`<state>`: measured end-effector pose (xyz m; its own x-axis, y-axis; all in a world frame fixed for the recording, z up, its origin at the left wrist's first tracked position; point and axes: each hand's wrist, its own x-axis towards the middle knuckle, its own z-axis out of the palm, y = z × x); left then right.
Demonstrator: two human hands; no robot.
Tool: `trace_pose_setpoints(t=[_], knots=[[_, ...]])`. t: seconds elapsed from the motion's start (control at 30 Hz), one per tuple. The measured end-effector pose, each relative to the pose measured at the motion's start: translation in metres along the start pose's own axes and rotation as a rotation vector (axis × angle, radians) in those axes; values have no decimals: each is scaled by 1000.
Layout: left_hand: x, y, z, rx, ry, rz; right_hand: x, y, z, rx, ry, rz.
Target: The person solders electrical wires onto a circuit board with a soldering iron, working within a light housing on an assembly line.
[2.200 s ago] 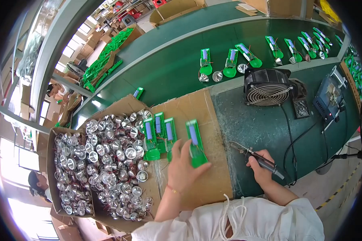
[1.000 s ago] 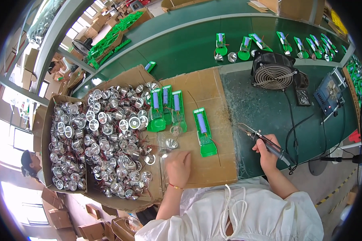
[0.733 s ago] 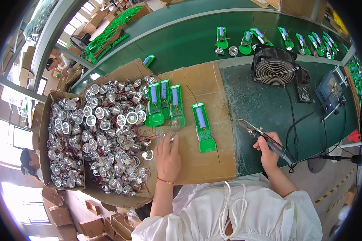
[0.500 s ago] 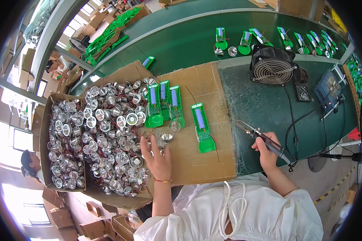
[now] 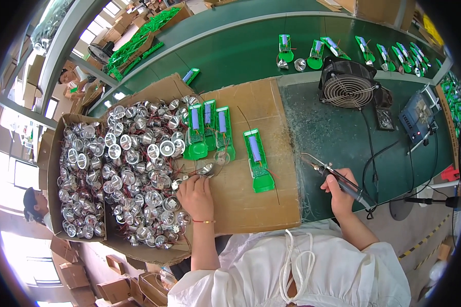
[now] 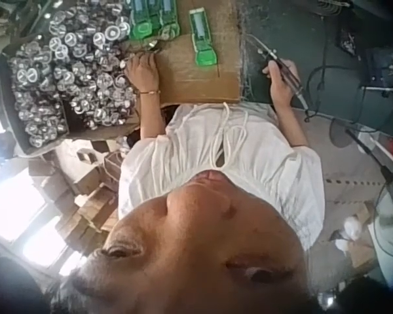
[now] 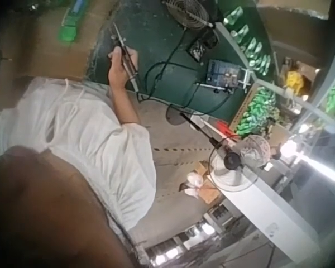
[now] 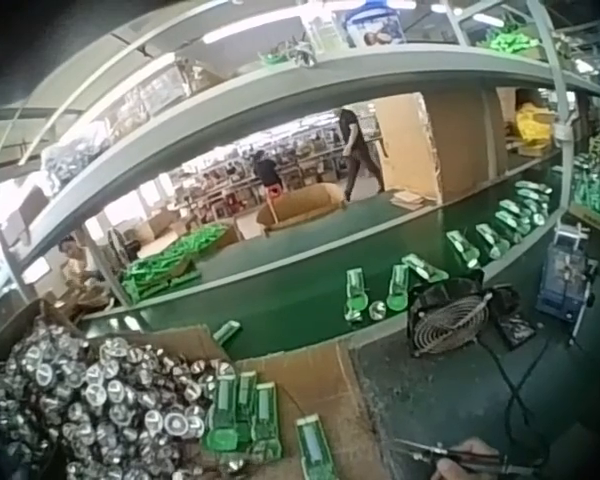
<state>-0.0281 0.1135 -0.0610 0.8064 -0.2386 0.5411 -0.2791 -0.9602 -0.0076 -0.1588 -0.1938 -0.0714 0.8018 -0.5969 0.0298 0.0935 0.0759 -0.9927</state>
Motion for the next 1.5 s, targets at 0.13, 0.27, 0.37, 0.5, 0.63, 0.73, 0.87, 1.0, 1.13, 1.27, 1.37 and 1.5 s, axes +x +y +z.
trace_pose_setpoints(t=[0.13,0.27,0.37,0.5,0.63,0.73,0.87,1.0,1.13,1.27,1.37,1.5], knots=[[1,-7,-17,-381,270,-224,-1,-3,1,-42,-20,-13],[10,12,-51,-997,-15,-543,-3,-3,3,6,-27,4],[-9,45,-42,-1279,-372,-616,-6,-5,12,6,-58,17],[-16,72,-28,-1201,-718,-678,-9,-6,15,46,-147,13],[-11,84,-21,-1001,-698,-604,-7,-10,13,-1,-202,1],[-7,88,-10,-854,-367,-221,-7,-10,14,5,-229,-13],[-6,86,-7,-895,-369,-209,-9,-3,20,23,-325,-112],[-7,87,-9,-938,-412,-256,-9,-2,23,-76,-361,-117],[-11,84,-8,-922,-448,-254,-11,-5,31,-124,-346,-100],[-13,86,-12,-943,-454,-326,-12,-3,34,-120,-379,-72],[-13,85,-11,-959,-410,-322,-11,-3,40,-133,-376,-42],[-13,86,-8,-960,-412,-344,-7,2,47,-107,-363,-11]])
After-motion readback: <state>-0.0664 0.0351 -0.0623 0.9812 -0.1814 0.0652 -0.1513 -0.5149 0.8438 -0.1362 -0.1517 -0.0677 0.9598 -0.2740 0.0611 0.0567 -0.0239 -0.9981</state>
